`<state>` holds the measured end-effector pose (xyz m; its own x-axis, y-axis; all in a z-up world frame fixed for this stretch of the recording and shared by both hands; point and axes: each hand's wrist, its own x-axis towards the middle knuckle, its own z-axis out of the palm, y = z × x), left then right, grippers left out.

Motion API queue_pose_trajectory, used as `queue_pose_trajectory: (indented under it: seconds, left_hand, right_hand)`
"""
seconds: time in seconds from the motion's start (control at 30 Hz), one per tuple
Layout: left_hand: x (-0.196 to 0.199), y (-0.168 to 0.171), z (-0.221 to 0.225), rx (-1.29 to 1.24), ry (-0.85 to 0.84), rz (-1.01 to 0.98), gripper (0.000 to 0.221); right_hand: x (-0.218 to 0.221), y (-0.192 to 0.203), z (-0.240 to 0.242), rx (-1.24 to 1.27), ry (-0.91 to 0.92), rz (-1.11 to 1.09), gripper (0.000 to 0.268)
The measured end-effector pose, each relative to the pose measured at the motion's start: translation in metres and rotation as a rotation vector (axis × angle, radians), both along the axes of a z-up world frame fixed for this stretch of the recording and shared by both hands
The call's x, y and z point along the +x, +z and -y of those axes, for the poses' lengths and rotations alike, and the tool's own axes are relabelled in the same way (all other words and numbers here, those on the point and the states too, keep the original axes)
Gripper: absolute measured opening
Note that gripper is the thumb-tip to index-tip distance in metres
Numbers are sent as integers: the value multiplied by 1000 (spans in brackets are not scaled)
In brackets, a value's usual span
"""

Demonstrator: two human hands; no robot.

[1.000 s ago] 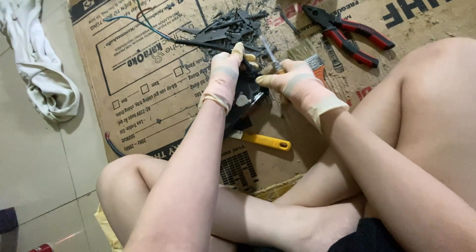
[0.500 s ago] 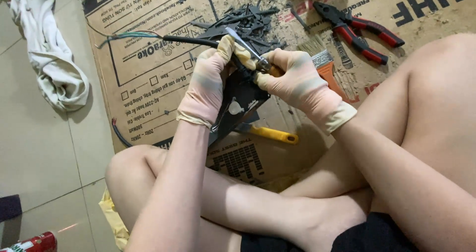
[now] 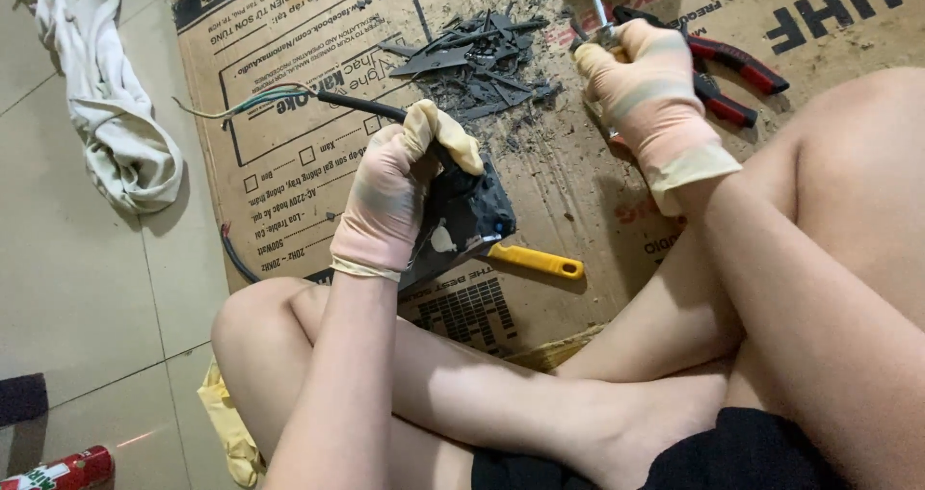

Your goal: Scraping a layer of material or residue off a black metal plate using a small hand tool.

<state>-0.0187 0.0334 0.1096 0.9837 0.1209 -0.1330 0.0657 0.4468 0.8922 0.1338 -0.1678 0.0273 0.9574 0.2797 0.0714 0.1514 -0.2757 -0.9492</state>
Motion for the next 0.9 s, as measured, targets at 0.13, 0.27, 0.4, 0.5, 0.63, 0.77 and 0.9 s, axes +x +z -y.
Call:
queue_pose_trajectory:
  seconds: [0.13, 0.27, 0.4, 0.5, 0.63, 0.77, 0.9]
  left_hand:
    - [5, -1, 0, -7, 22, 19, 33]
    - [21, -5, -1, 115, 162, -33, 39]
    - [59, -62, -9, 93, 196, -106, 39]
    - [84, -110, -4, 69, 184, -216, 37]
    - [95, -126, 0, 284, 200, -483, 44]
    - [96, -127, -4, 638, 344, -609, 39]
    - [103, -119, 7, 1147, 282, -772, 49]
  right_hand:
    - [-18, 25, -9, -129, 43, -232, 26]
    - [-22, 23, 3, -266, 64, -244, 36]
    - [-34, 46, 22, -242, -19, -530, 19]
    - [-47, 63, 32, -170, -26, -623, 21]
    - [-65, 68, 36, -401, 138, -715, 24]
    - [-74, 68, 41, -654, 304, -721, 39]
    - [-71, 50, 41, -307, 319, -973, 47]
